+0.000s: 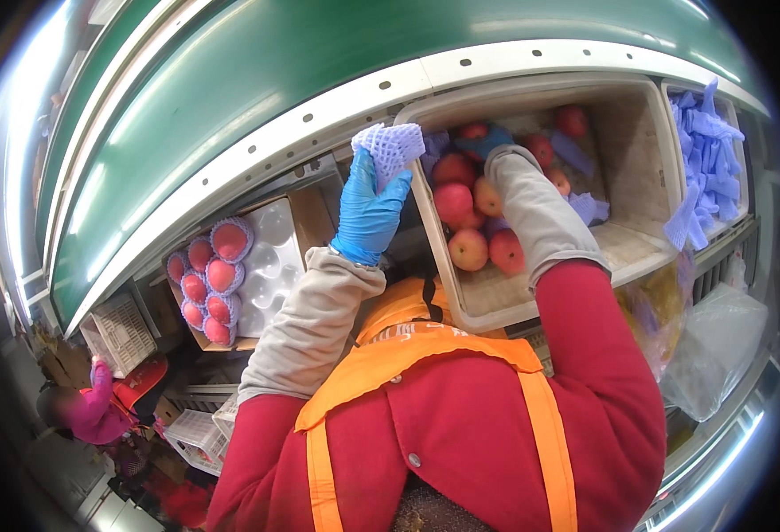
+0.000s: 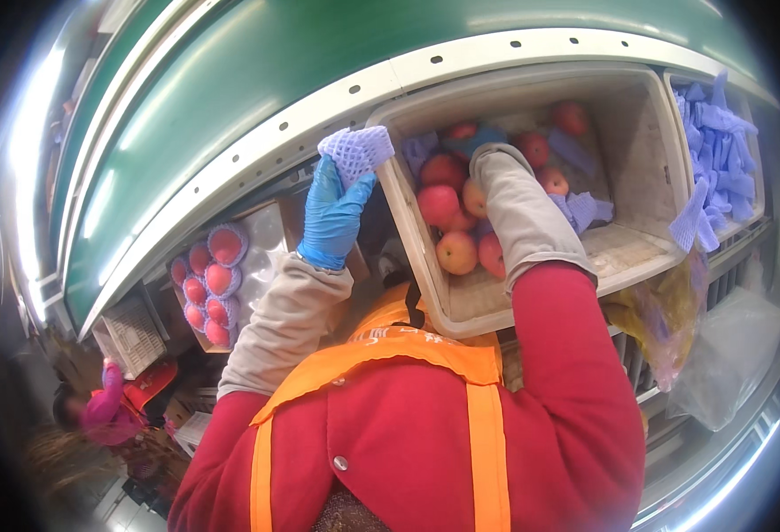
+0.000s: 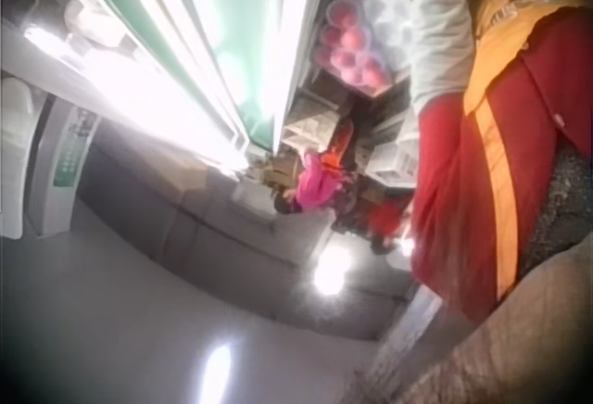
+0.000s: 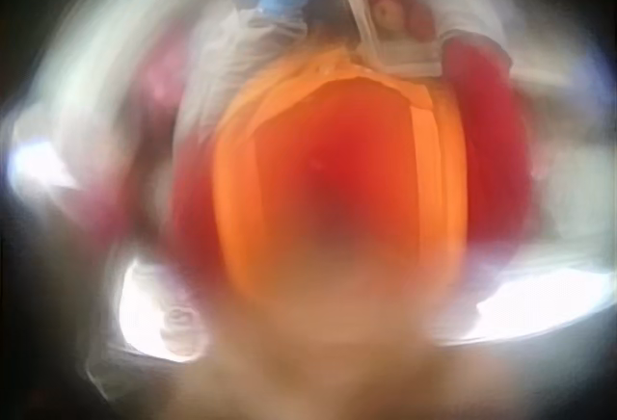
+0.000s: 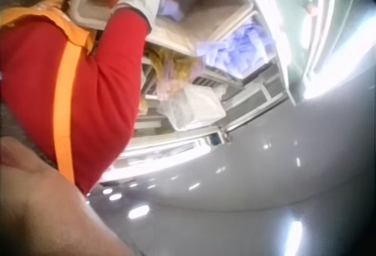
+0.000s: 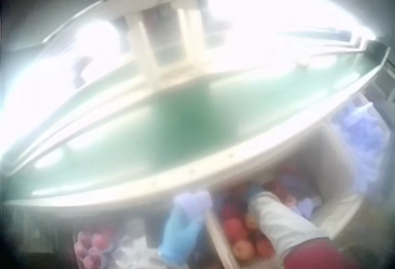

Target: The person picks red apples from a moving conveyor belt, wraps each apple in a purple foam net, and places it into a white foam tray. The person repeats this process continuously, filling the tray with individually wrapped apples.

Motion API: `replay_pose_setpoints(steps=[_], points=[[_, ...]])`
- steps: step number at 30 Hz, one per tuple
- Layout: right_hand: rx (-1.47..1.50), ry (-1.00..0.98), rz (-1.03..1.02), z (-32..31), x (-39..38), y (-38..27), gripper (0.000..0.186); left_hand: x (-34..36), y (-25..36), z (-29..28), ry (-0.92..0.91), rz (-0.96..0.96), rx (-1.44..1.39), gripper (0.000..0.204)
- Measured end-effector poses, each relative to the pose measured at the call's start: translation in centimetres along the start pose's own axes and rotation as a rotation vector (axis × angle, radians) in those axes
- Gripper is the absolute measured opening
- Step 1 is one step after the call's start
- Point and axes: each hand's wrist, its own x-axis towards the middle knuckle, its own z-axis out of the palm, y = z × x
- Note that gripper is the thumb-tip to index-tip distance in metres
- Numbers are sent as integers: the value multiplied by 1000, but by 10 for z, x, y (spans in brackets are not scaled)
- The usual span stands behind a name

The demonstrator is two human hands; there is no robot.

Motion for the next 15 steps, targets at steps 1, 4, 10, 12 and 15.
replay_pose_setpoints(steps=[1,4,10,12,15], points=[[7,44,4,6,6,9,100,1,0,1,-15,19,-39,66],[224,103,-268,12,12,51,99,1,13,7,-23,30,-43,61],[1313,-571,-117,-111,-119,19,90,4,4,11,-33,135,5,70],[1522,-706,-178,-129,-152,7,93,4,15,22,-109,211,65,74],[1632,-792,-451,-130,-176,-9,101,20,50,25,-379,470,408,85]])
